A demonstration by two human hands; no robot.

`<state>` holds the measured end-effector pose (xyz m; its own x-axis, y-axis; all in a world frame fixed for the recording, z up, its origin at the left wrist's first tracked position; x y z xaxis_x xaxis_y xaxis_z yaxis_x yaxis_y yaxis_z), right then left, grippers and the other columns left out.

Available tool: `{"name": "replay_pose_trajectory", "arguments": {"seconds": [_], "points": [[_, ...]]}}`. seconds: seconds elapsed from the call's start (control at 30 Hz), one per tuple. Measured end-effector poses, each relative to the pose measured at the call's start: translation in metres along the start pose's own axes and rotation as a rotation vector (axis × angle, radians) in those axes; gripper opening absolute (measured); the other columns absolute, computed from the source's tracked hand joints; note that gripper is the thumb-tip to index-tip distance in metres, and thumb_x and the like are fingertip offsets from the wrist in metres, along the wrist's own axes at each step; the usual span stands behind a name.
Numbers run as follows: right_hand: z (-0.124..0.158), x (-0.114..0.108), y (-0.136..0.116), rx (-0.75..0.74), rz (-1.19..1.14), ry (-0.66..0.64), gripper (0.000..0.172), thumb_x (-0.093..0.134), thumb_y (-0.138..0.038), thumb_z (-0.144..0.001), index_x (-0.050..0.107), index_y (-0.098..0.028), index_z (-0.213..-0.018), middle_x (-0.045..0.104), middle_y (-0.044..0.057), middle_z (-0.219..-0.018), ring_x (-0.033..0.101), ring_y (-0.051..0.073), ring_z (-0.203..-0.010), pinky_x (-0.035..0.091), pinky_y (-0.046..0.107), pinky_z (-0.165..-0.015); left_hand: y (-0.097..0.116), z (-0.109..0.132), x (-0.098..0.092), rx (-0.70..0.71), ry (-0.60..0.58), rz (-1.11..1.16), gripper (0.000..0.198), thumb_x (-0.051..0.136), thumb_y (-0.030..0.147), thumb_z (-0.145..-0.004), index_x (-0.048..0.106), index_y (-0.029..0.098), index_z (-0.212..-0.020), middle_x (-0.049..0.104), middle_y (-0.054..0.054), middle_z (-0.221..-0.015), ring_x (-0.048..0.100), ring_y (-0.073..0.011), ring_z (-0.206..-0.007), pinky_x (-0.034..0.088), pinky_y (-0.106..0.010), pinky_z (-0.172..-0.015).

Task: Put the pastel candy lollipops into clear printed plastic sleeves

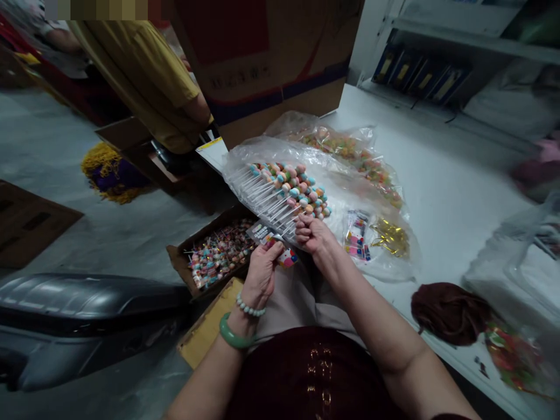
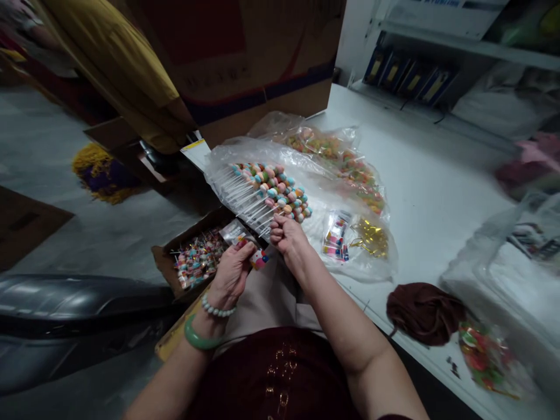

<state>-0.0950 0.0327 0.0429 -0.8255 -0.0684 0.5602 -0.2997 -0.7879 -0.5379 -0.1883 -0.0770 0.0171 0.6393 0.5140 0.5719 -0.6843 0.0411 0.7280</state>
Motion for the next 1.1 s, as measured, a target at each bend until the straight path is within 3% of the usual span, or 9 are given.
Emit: {"name": "replay_pose_trajectory", "arguments": {"seconds": [0.13, 0.23, 0.37, 0.5, 0.63, 0.73, 0.83, 0.93, 1.1], "points": [[0.0, -0.002, -0.001, -0.024, -0.012, 0.005, 0.026, 0.05, -0.02, -0.092, 0.037, -0.021, -0.069, 0.028, -0.013, -0.042, 0.017, 0.003, -0.031, 0.014, 0.013, -0.033, 0.0, 0.0, -0.001, -0.04, -0.014, -0.001, 0.025, 0.082, 0.024, -0.06, 0.062, 0.015, -0.074, 0.064, 0.003, -0.068, 0.057, -0.0065, -0.059, 0.048, -0.018, -0.057], [0.013, -0.013, 0.003, -0.131, 0.015, 0.027, 0.022, 0.057, -0.022, -0.084, 0.041, -0.021, -0.07, 0.034, -0.012, -0.042, 0.018, 0.003, -0.032, 0.012, 0.015, -0.033, 0.001, 0.001, -0.001, -0.1, -0.073, -0.048, 0.024, 0.078, 0.025, -0.064, 0.062, 0.014, -0.08, 0.066, 0.0, -0.072, 0.061, -0.0102, -0.06, 0.051, -0.022, -0.055], [0.042, -0.047, 0.015, -0.297, 0.283, 0.138, 0.018, 0.065, -0.027, -0.071, 0.048, -0.021, -0.069, 0.041, -0.01, -0.044, 0.026, 0.005, -0.035, 0.015, 0.017, -0.035, 0.001, 0.004, 0.003, -0.15, -0.15, -0.106, 0.027, 0.075, 0.027, -0.07, 0.061, 0.015, -0.09, 0.068, -0.002, -0.076, 0.066, -0.0151, -0.062, 0.057, -0.029, -0.057], [0.078, -0.092, 0.032, -0.467, 0.575, 0.234, 0.027, 0.067, -0.036, -0.07, 0.049, -0.02, -0.058, 0.048, -0.005, -0.051, 0.041, 0.008, -0.048, 0.031, 0.02, -0.045, -0.006, 0.006, 0.011, -0.21, -0.205, -0.192, 0.028, 0.074, 0.032, -0.075, 0.062, 0.014, -0.091, 0.069, -0.007, -0.081, 0.07, -0.0188, -0.066, 0.058, -0.03, -0.056], [0.111, -0.126, 0.055, -0.453, 0.592, 0.234, 0.028, 0.066, -0.046, -0.074, 0.059, -0.021, -0.065, 0.058, -0.001, -0.06, 0.051, 0.013, -0.056, 0.042, 0.025, -0.056, -0.012, 0.005, 0.022, -0.158, -0.124, -0.185, 0.029, 0.08, 0.032, -0.069, 0.064, 0.013, -0.085, 0.069, -0.004, -0.076, 0.066, -0.0148, -0.059, 0.056, -0.028, -0.053], [0.126, -0.142, 0.069, -0.427, 0.595, 0.237, 0.026, 0.067, -0.048, -0.073, 0.065, -0.022, -0.071, 0.059, -0.001, -0.061, 0.053, 0.016, -0.058, 0.044, 0.028, -0.058, -0.015, 0.004, 0.035, -0.083, -0.086, -0.146, 0.031, 0.086, 0.027, -0.059, 0.069, 0.012, -0.08, 0.07, -0.003, -0.074, 0.063, -0.0108, -0.06, 0.055, -0.025, -0.061], [0.132, -0.151, 0.075, -0.484, 0.696, 0.206, 0.022, 0.065, -0.044, -0.077, 0.066, -0.023, -0.071, 0.058, -0.001, -0.06, 0.053, 0.016, -0.059, 0.043, 0.029, -0.059, -0.016, 0.004, 0.048, -0.034, -0.073, -0.112, 0.032, 0.089, 0.023, -0.052, 0.071, 0.012, -0.076, 0.07, -0.002, -0.072, 0.063, -0.0103, -0.064, 0.053, -0.024, -0.066], [0.135, -0.156, 0.078, -0.55, 0.756, 0.164, 0.019, 0.063, -0.04, -0.081, 0.068, -0.023, -0.074, 0.057, -0.001, -0.062, 0.052, 0.016, -0.061, 0.042, 0.028, -0.06, -0.016, 0.006, 0.056, 0.02, -0.061, -0.112, 0.033, 0.09, 0.024, -0.049, 0.068, 0.013, -0.071, 0.068, 0.0, -0.068, 0.059, -0.0086, -0.059, 0.049, -0.022, -0.059], [0.139, -0.161, 0.081, -0.595, 0.78, 0.115, 0.019, 0.061, -0.04, -0.082, 0.066, -0.024, -0.072, 0.057, 0.0, -0.064, 0.052, 0.017, -0.063, 0.041, 0.029, -0.062, -0.02, 0.013, 0.071, 0.096, -0.066, -0.15, 0.034, 0.088, 0.03, -0.055, 0.067, 0.014, -0.076, 0.066, 0.001, -0.067, 0.056, -0.0083, -0.057, 0.046, -0.021, -0.055]]}}
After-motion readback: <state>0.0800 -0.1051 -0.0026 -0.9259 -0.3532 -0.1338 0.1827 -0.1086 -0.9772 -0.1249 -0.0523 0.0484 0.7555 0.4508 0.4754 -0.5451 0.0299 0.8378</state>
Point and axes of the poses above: each hand's wrist, its own z-axis away from the middle knuckle, its own x-axis out of the palm, y = z × x, the point moved 2 cm from there along -z, towards the middle knuckle
